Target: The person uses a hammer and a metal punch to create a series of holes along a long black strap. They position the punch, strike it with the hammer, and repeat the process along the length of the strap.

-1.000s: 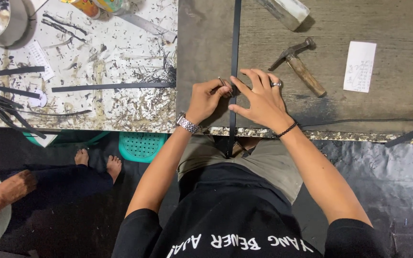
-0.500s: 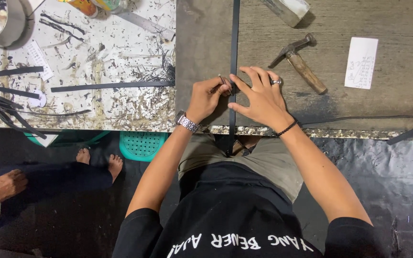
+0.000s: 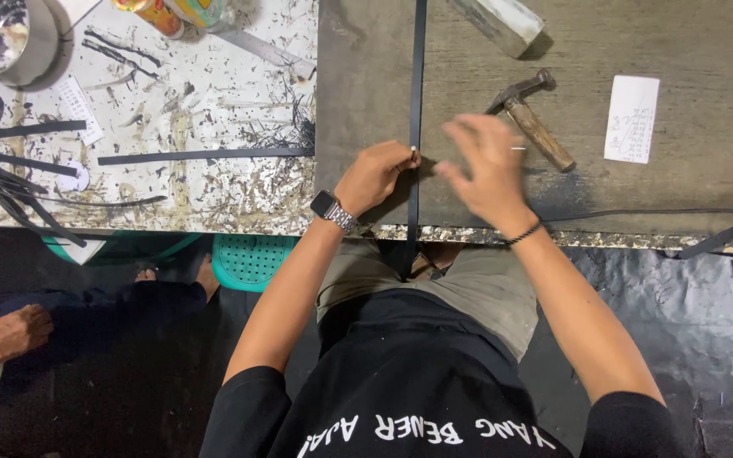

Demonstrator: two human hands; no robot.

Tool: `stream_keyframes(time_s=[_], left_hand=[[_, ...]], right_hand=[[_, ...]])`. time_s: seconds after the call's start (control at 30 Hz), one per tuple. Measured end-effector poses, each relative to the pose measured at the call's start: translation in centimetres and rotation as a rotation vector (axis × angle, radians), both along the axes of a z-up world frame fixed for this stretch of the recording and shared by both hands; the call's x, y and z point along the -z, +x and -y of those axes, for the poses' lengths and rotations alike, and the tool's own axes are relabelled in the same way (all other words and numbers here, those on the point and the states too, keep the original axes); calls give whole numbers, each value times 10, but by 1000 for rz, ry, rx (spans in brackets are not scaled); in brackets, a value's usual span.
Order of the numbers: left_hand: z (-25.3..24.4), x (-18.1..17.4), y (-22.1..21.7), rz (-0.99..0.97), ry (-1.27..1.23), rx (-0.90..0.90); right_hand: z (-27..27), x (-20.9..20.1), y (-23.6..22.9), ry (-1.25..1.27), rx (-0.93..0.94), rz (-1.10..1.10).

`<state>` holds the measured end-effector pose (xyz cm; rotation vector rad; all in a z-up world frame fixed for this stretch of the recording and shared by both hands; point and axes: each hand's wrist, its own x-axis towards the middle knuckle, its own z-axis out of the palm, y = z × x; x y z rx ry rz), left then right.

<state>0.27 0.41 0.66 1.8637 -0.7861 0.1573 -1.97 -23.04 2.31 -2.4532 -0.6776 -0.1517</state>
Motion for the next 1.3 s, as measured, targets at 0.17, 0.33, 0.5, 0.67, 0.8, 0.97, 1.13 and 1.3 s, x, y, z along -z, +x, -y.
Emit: stream_keyframes(time_s=[0.17, 0.33, 0.5, 0.67, 0.8, 0.97, 1.13, 1.3], left_hand=[[0, -2, -5, 21, 1, 16], [-1, 7, -6, 31, 10, 20], [-3, 24, -3, 51, 51, 17], [-3, 22, -2, 48, 21, 42], [-3, 30, -1, 83, 95, 36], [-3, 23, -3, 68, 124, 48], [-2, 36, -3, 37, 126, 17], [-4, 26, -9, 40, 145, -12]], right_hand=[[78, 6, -6, -597, 544, 145], [78, 21, -23, -479, 550, 24], [26, -27, -49, 531, 546, -578], [28, -57, -72, 297, 299, 81], [2, -98, -79, 168, 272, -72], [14, -83, -77, 126, 318, -348], [39, -49, -58, -63, 443, 41], [62, 11, -27, -673, 552, 423]])
